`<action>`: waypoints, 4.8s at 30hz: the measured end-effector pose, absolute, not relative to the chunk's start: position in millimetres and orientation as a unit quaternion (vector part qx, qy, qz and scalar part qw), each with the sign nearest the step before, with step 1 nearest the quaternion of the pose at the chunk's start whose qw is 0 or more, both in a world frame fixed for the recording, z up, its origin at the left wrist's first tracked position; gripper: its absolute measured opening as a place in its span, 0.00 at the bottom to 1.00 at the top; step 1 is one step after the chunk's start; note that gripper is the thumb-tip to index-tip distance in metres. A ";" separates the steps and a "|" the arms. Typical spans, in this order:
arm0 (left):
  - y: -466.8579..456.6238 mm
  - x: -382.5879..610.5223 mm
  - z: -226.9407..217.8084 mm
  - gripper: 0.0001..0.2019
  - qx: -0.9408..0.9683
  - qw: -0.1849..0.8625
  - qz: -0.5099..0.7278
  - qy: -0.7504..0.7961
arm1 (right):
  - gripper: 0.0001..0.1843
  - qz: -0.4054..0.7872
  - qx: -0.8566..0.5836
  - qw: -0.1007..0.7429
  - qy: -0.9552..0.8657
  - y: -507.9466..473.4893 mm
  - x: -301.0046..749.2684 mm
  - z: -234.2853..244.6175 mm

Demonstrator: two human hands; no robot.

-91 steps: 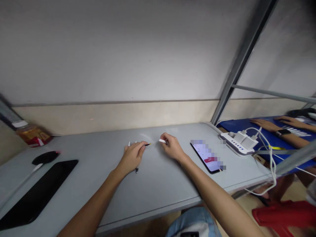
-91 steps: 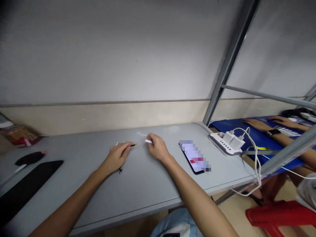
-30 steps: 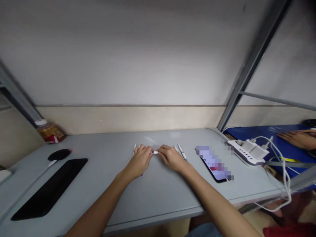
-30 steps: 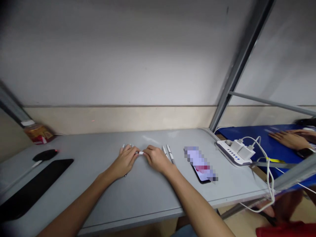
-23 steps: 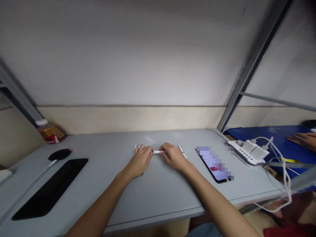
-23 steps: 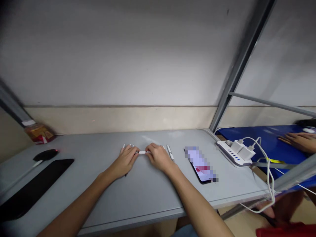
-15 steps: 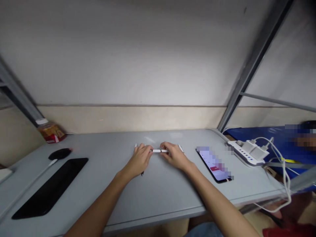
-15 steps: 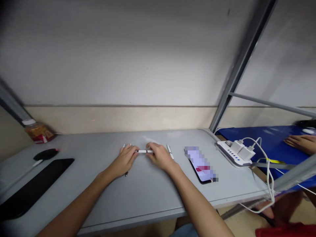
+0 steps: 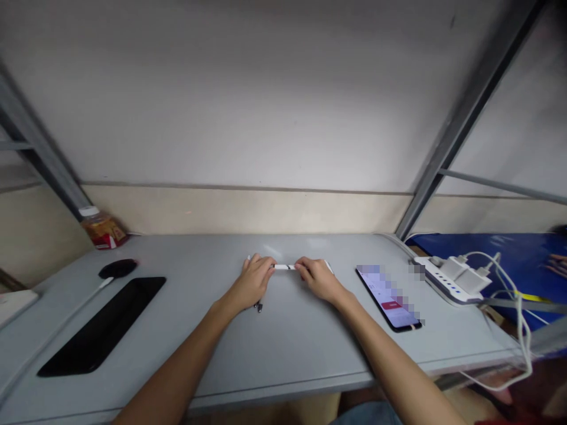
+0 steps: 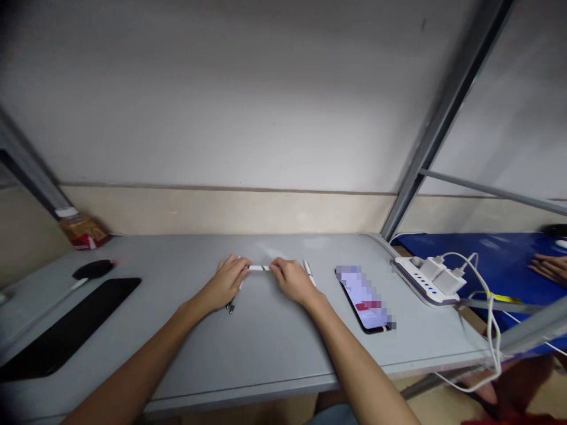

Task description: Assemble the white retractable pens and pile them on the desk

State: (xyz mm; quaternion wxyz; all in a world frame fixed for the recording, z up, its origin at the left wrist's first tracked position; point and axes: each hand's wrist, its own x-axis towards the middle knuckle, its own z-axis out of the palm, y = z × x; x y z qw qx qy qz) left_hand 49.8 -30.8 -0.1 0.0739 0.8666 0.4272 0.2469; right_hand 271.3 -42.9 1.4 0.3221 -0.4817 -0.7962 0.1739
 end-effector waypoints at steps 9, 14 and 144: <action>-29.4 43.4 3.6 0.13 0.843 0.128 0.272 0.446 | 0.16 0.221 -0.480 0.351 -0.773 -39.2 273.2 -3.6; -30.2 43.5 4.6 0.13 0.841 0.133 0.283 0.442 | 0.13 0.259 -0.464 0.377 -0.759 -40.5 273.2 -2.3; -25.6 49.8 4.8 0.06 0.833 0.132 0.313 0.437 | 0.18 0.131 -0.675 0.218 -0.692 -24.8 306.5 -7.3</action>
